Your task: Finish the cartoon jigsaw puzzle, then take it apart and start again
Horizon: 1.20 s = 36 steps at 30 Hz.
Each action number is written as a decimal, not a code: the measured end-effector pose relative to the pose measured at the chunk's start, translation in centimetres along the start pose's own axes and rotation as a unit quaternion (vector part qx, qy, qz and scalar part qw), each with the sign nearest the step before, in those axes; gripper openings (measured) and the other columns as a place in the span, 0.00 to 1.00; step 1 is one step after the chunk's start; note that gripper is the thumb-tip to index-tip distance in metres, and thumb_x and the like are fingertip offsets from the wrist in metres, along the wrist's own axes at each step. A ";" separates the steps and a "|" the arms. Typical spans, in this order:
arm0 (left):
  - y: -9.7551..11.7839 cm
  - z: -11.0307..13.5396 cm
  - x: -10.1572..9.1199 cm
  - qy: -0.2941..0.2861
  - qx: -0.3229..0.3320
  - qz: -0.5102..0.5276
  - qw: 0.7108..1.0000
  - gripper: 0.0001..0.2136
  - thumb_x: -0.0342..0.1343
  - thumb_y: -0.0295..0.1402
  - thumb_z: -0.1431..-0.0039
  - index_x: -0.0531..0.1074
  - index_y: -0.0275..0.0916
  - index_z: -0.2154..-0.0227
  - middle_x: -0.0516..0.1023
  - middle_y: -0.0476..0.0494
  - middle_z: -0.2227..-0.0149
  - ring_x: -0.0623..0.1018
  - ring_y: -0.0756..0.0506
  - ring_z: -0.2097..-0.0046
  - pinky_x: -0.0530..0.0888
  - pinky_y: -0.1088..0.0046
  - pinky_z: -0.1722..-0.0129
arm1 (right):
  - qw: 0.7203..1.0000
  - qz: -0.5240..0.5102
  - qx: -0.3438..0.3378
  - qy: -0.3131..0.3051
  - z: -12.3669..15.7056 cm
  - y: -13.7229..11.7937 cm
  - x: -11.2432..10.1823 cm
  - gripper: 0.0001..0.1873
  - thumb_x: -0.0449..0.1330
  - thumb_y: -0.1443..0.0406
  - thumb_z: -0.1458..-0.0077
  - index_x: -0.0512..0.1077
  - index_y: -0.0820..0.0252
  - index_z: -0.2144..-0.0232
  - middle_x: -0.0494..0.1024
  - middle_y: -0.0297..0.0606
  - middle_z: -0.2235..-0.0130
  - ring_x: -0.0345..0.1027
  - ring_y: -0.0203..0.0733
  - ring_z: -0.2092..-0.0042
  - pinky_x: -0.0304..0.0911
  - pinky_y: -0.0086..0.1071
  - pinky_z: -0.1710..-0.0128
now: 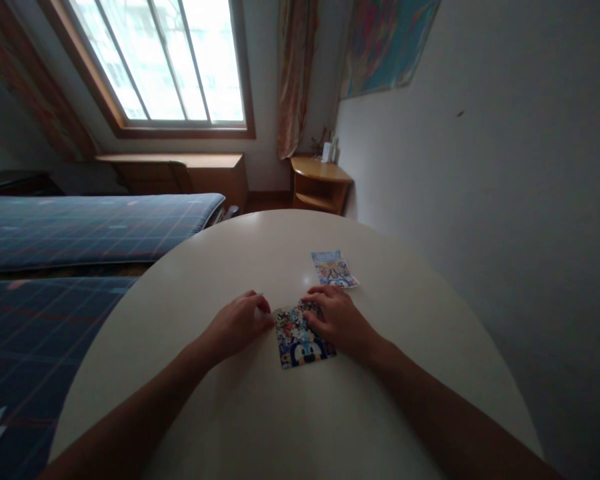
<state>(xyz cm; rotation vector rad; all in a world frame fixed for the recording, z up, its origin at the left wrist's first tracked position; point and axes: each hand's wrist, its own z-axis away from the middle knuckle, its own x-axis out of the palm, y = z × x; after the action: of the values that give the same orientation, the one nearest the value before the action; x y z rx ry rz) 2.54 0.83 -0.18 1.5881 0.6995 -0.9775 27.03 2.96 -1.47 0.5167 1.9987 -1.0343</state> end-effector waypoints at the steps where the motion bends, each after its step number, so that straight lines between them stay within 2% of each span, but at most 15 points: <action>1: 0.0 -0.1 0.0 -0.002 0.002 0.007 1.000 0.05 0.59 0.36 0.45 0.76 0.41 0.69 0.77 0.45 0.65 0.77 0.45 0.67 0.70 0.71 0.65 | 1.000 -0.004 -0.005 0.001 0.0 0.0 0.0 0.16 0.64 0.63 0.44 0.77 0.58 0.53 0.76 0.44 0.50 0.65 0.50 0.46 0.57 0.47 0.42; 7: 0.8 0.0 -0.2 -0.015 0.020 0.032 0.999 0.03 0.57 0.32 0.44 0.76 0.42 0.69 0.79 0.48 0.71 0.77 0.45 0.68 0.67 0.73 0.68 | 0.998 -0.039 -0.056 -0.006 0.0 -0.8 0.5 0.20 0.65 0.63 0.44 0.73 0.58 0.48 0.77 0.43 0.50 0.66 0.47 0.45 0.57 0.44 0.42; 14: 2.1 0.4 0.1 0.007 0.050 0.083 0.995 0.05 0.58 0.35 0.43 0.78 0.42 0.69 0.79 0.48 0.71 0.76 0.47 0.69 0.68 0.73 0.67 | 0.995 -0.064 -0.080 0.020 -0.1 -1.1 1.0 0.08 0.65 0.64 0.43 0.77 0.54 0.59 0.81 0.37 0.59 0.67 0.46 0.46 0.58 0.42 0.44; 17: 2.4 0.6 0.3 0.004 0.045 0.114 0.992 0.05 0.60 0.36 0.43 0.77 0.41 0.69 0.80 0.48 0.71 0.76 0.47 0.69 0.69 0.73 0.68 | 0.995 -0.072 -0.061 0.043 -0.1 -1.3 0.8 0.03 0.66 0.65 0.44 0.78 0.55 0.65 0.81 0.37 0.63 0.70 0.45 0.50 0.60 0.41 0.47; 20: 2.3 0.6 0.3 0.018 0.038 0.138 0.990 0.07 0.62 0.37 0.46 0.76 0.41 0.66 0.80 0.49 0.72 0.77 0.47 0.70 0.69 0.74 0.69 | 0.995 -0.074 -0.025 0.055 -0.1 -1.3 0.8 0.02 0.66 0.65 0.44 0.79 0.56 0.67 0.81 0.37 0.66 0.72 0.44 0.55 0.62 0.39 0.50; 22: 2.0 0.4 0.0 0.046 0.035 0.120 0.991 0.05 0.61 0.35 0.45 0.76 0.41 0.68 0.80 0.49 0.73 0.77 0.48 0.71 0.70 0.74 0.69 | 0.996 -0.069 -0.033 0.051 -0.2 -1.2 1.0 0.03 0.66 0.64 0.44 0.80 0.55 0.67 0.81 0.37 0.65 0.72 0.44 0.56 0.62 0.39 0.51; 26: 0.5 -0.5 -0.6 0.127 0.058 0.072 0.988 0.06 0.56 0.32 0.42 0.79 0.42 0.69 0.82 0.47 0.66 0.80 0.46 0.66 0.75 0.70 0.61 | 0.991 -0.078 -0.109 0.016 -0.2 -1.3 1.2 0.07 0.63 0.63 0.41 0.80 0.52 0.61 0.82 0.36 0.63 0.70 0.44 0.54 0.62 0.39 0.49; 28: -0.4 -0.9 -0.4 0.139 0.061 0.058 0.987 0.09 0.54 0.32 0.41 0.80 0.43 0.68 0.83 0.45 0.61 0.81 0.44 0.61 0.76 0.67 0.55 | 0.989 -0.077 -0.129 -0.010 -0.1 -1.6 1.2 0.10 0.62 0.63 0.40 0.79 0.51 0.57 0.81 0.36 0.60 0.69 0.44 0.52 0.62 0.39 0.47; 32: -1.4 -1.2 1.0 0.087 0.061 0.043 0.993 0.13 0.51 0.28 0.41 0.82 0.42 0.64 0.82 0.43 0.55 0.81 0.41 0.55 0.75 0.61 0.49 | 0.997 -0.030 -0.070 -0.011 0.1 -1.7 1.3 0.19 0.62 0.60 0.41 0.74 0.56 0.47 0.77 0.43 0.49 0.66 0.47 0.47 0.60 0.44 0.43; 34: -1.5 -1.2 1.6 0.070 0.072 0.048 0.994 0.15 0.49 0.27 0.40 0.81 0.42 0.61 0.81 0.43 0.52 0.79 0.42 0.50 0.73 0.60 0.45 | 0.999 -0.015 -0.047 -0.012 0.1 -1.5 1.4 0.21 0.63 0.59 0.42 0.74 0.57 0.48 0.75 0.45 0.48 0.65 0.49 0.45 0.58 0.46 0.42; 36: -1.4 -1.0 1.9 0.061 0.082 0.055 0.993 0.16 0.49 0.26 0.41 0.81 0.42 0.59 0.80 0.43 0.50 0.77 0.42 0.46 0.71 0.61 0.42 | 0.999 -0.014 -0.040 -0.017 0.1 -1.3 1.4 0.17 0.64 0.59 0.43 0.76 0.56 0.51 0.76 0.44 0.49 0.65 0.49 0.45 0.58 0.46 0.42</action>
<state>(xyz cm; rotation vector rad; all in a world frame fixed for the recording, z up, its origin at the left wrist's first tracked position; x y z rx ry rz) 2.55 1.98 -2.44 1.8235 0.6215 -0.8810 25.36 2.07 -2.01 0.4261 2.0134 -0.9699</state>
